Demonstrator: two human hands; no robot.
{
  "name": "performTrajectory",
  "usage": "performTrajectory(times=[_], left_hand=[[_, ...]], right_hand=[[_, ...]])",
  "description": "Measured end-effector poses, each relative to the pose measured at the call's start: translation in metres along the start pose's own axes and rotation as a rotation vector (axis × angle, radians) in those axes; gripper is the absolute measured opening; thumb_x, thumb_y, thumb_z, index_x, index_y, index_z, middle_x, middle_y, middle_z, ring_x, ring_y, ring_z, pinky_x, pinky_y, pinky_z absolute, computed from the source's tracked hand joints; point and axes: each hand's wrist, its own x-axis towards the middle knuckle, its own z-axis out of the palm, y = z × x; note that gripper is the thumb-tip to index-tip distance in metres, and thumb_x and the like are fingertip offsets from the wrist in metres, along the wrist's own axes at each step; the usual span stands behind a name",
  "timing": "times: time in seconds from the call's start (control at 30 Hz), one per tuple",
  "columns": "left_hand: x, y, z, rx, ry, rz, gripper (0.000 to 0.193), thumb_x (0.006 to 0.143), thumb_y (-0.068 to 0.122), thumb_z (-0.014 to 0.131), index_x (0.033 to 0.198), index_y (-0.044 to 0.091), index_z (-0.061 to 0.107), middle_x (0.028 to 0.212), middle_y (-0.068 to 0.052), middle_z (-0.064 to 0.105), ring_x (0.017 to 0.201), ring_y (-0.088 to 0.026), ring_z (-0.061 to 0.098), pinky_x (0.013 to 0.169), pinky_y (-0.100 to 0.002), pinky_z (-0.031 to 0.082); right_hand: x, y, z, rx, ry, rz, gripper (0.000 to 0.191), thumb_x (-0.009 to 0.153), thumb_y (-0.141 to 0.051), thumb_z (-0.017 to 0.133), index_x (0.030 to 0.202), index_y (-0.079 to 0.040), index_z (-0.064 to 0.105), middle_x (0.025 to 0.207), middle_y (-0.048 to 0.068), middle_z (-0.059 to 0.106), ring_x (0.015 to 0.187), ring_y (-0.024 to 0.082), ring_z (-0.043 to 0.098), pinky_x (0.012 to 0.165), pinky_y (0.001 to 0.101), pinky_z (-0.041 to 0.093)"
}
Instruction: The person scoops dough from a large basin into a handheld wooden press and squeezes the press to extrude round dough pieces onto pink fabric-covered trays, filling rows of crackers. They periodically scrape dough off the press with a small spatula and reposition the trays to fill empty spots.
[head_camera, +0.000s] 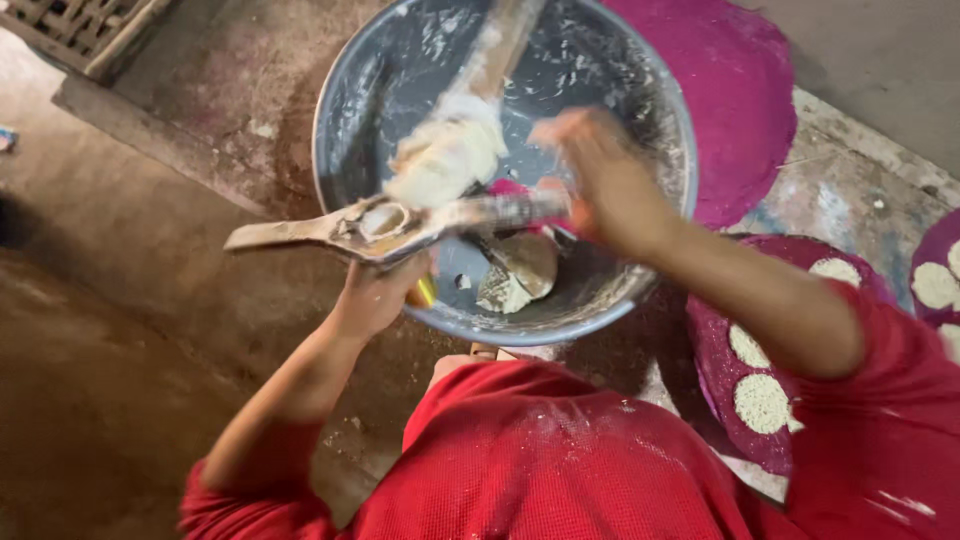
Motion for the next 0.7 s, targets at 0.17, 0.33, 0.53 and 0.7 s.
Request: performTrajectory(times=[0.17, 0.33, 0.53, 0.7], left_hand=[[0.012, 0.008, 0.0, 0.333, 0.315, 0.666, 0.054, 0.092, 0.002, 0.077, 0.137, -0.001, 0.05, 0.116, -0.008, 0.066, 0.103, -0.019, 0.064, 0.094, -0.033, 0.053], [0.013, 0.006, 0.004, 0.575, 0.409, 0.737, 0.049, 0.094, 0.0, 0.082, 0.135, 0.008, 0.055, 0.112, -0.007, 0.068, 0.102, -0.016, 0.067, 0.098, -0.028, 0.053], [0.022, 0.006, 0.008, 0.092, 0.396, 0.543, 0.087, 0.089, 0.004, 0.081, 0.158, 0.0, 0.027, 0.122, -0.005, 0.063, 0.1, -0.015, 0.063, 0.091, -0.026, 0.053], [0.023, 0.003, 0.009, 0.344, 0.429, 0.695, 0.08, 0.086, -0.006, 0.079, 0.153, 0.001, 0.036, 0.15, -0.02, 0.042, 0.118, -0.022, 0.059, 0.104, -0.033, 0.05]], right_hand=[[-0.008, 0.016, 0.156, -0.315, -0.884, 0.291, 0.042, 0.093, -0.046, 0.065, 0.101, -0.005, 0.074, 0.094, 0.022, 0.072, 0.084, 0.039, 0.072, 0.072, 0.0485, 0.058], [-0.015, 0.058, 0.178, -0.417, -0.874, 0.196, 0.023, 0.089, -0.023, 0.063, 0.098, -0.007, 0.076, 0.096, 0.019, 0.074, 0.086, 0.037, 0.074, 0.071, 0.0491, 0.06], [0.006, 0.085, 0.107, -0.419, -0.96, 0.167, 0.017, 0.087, -0.016, 0.062, 0.092, -0.005, 0.074, 0.089, 0.019, 0.075, 0.082, 0.037, 0.075, 0.07, 0.0496, 0.06], [-0.008, 0.059, 0.08, -0.466, -1.032, 0.05, 0.018, 0.087, -0.015, 0.06, 0.086, -0.006, 0.076, 0.087, 0.017, 0.075, 0.083, 0.035, 0.075, 0.073, 0.0468, 0.061]])
